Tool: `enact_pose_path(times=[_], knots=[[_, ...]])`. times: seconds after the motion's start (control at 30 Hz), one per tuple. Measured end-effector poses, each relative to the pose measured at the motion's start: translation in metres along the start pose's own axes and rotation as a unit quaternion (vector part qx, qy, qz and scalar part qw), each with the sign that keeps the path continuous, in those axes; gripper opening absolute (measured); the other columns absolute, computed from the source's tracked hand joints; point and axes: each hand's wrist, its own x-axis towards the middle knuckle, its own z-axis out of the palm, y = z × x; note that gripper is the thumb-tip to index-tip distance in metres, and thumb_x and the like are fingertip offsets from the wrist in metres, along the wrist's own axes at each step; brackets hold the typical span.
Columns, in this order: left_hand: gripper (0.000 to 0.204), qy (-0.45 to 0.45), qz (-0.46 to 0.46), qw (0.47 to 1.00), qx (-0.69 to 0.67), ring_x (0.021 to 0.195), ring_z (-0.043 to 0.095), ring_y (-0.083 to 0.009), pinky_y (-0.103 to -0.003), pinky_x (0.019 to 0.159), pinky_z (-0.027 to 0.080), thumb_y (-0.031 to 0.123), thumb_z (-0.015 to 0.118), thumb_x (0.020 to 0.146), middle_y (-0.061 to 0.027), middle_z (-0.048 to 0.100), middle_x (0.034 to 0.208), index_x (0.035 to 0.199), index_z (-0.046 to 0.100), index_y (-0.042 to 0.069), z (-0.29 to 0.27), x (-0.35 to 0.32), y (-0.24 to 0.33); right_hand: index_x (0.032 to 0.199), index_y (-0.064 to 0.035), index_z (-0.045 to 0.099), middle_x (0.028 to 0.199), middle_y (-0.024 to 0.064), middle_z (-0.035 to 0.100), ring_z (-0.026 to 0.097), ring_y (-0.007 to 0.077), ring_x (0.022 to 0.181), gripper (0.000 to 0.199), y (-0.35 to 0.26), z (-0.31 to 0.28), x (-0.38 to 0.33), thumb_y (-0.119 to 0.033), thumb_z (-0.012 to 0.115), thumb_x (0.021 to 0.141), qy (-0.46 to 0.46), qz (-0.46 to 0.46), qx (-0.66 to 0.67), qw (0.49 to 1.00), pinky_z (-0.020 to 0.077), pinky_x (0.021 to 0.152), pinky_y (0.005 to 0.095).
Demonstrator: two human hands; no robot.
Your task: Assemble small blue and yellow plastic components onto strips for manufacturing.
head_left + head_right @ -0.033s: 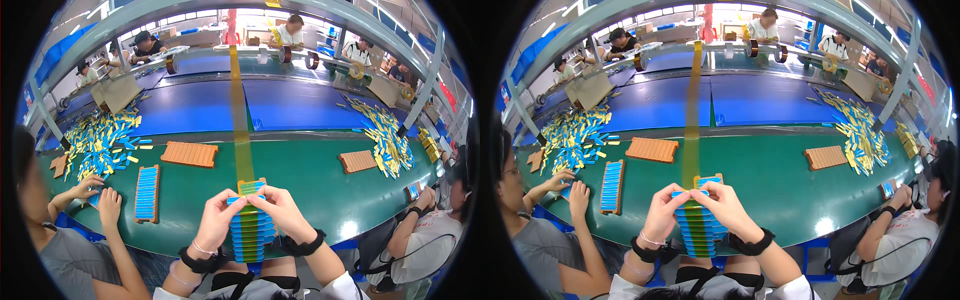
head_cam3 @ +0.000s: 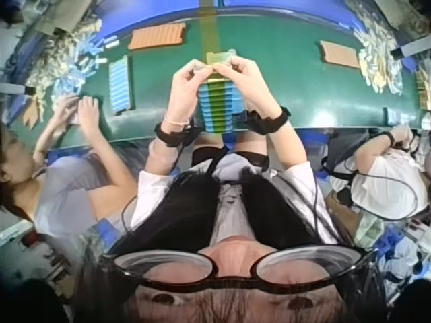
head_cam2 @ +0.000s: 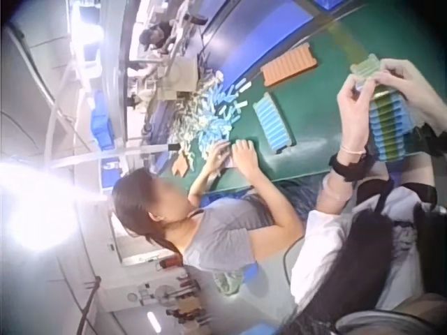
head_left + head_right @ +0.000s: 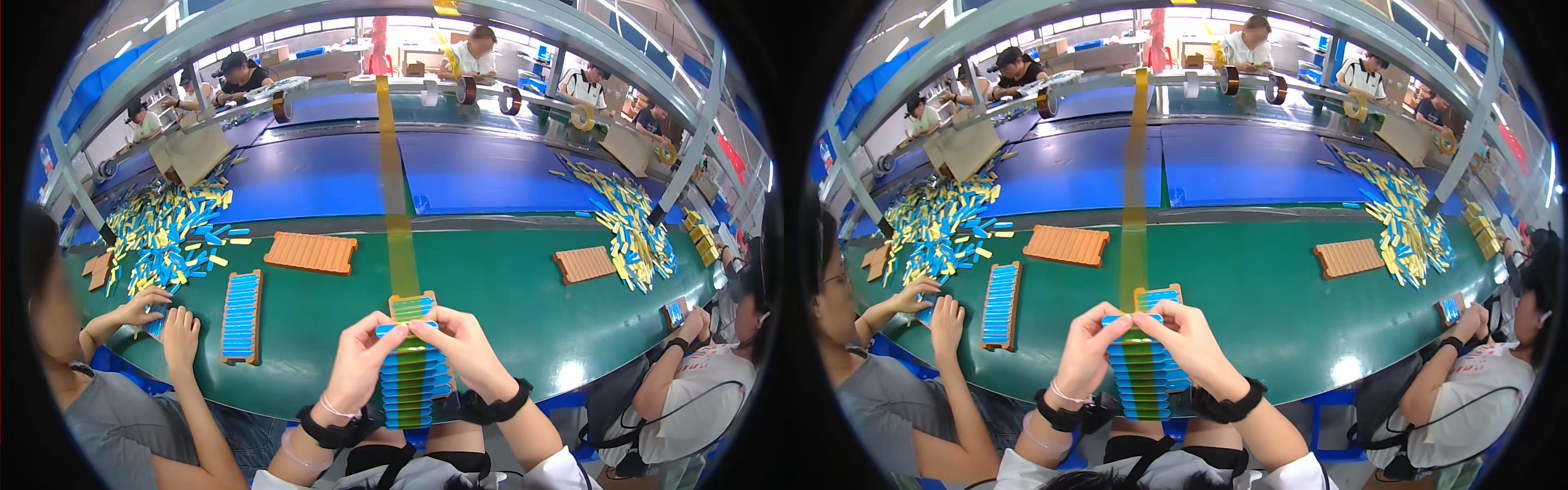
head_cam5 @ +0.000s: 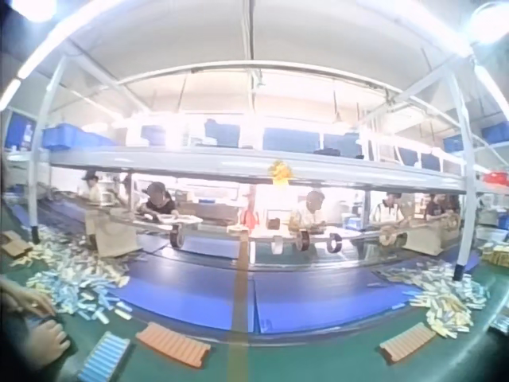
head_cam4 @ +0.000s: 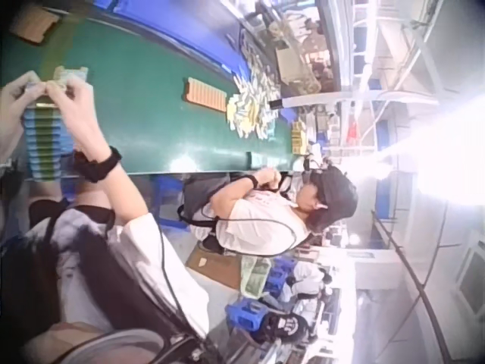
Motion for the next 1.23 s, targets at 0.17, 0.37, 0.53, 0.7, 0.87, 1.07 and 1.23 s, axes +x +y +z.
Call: enact_pose_path(times=[0.17,0.37,0.53,0.7,0.87,1.07,1.23], knots=[[0.004,0.018,-0.033,0.999,-0.026,0.071,0.050,-0.0032,-0.017,0.064,0.039,0.005,0.056,0.081,0.0000,0.057,0.078,0.079,0.054,0.003,0.018,-0.024,-0.013,0.077,-0.0014,0.054,0.077,0.0001,0.057,0.049,0.0027,0.071,0.011,0.001,-0.001,-0.036,-0.011,0.058,0.082,0.047,0.044,0.018,0.998,0.0389,0.064,0.0174],[0.004,0.038,-0.040,0.999,0.001,0.073,0.048,-0.0040,-0.018,0.066,0.038,0.004,0.056,0.081,-0.0008,0.056,0.078,0.080,0.055,0.000,0.023,-0.041,-0.026,0.085,0.0007,0.055,0.085,0.0047,0.060,0.054,0.0060,0.077,0.010,0.014,-0.005,-0.057,-0.009,0.056,0.083,0.039,0.037,0.006,0.999,0.0436,0.070,0.0207],[0.003,0.040,-0.061,0.997,0.012,0.073,0.047,-0.0041,-0.018,0.066,0.038,0.003,0.056,0.080,-0.0009,0.055,0.078,0.080,0.055,-0.001,0.018,-0.053,-0.032,0.084,0.0016,0.054,0.085,0.0047,0.059,0.053,0.0059,0.077,0.011,0.020,0.000,-0.067,-0.009,0.056,0.083,0.052,0.050,0.013,0.997,0.0440,0.070,0.0208],[0.003,0.038,-0.057,0.998,-0.004,0.073,0.046,-0.0038,-0.018,0.065,0.038,0.002,0.055,0.081,-0.0010,0.055,0.078,0.080,0.054,-0.001,0.019,-0.058,-0.034,0.084,0.0017,0.053,0.085,0.0044,0.058,0.053,0.0054,0.078,0.011,0.022,0.000,-0.073,-0.009,0.056,0.083,0.052,0.054,0.009,0.997,0.0439,0.070,0.0203],[0.008,0.021,-0.031,0.999,0.008,0.075,0.050,-0.0033,-0.017,0.065,0.041,0.006,0.057,0.082,-0.0008,0.057,0.083,0.084,0.054,-0.001,0.013,-0.059,-0.043,0.082,0.0012,0.053,0.082,0.0020,0.056,0.049,0.0045,0.076,0.007,0.023,0.001,-0.073,-0.005,0.057,0.082,0.060,0.070,0.043,0.995,0.0406,0.067,0.0191],[0.005,0.072,-0.040,0.997,0.005,0.074,0.046,-0.0057,-0.020,0.068,0.036,-0.001,0.055,0.079,-0.0009,0.052,0.079,0.076,0.052,0.000,-0.007,-0.060,-0.027,0.130,-0.0026,0.023,0.117,0.0130,0.041,0.046,0.0179,0.090,0.084,0.024,-0.034,-0.077,-0.010,0.074,0.063,0.072,-0.025,-0.406,0.911,0.0427,0.076,0.0284],[0.005,0.077,-0.081,0.994,0.008,0.074,0.046,-0.0053,-0.020,0.068,0.036,0.000,0.055,0.079,-0.0007,0.052,0.078,0.075,0.051,0.001,-0.014,-0.059,-0.023,0.135,-0.0055,0.006,0.127,0.0140,0.032,0.044,0.0214,0.094,0.105,0.046,-0.034,-0.065,-0.015,0.078,0.059,0.020,0.005,-0.403,0.915,0.0434,0.078,0.0288]])
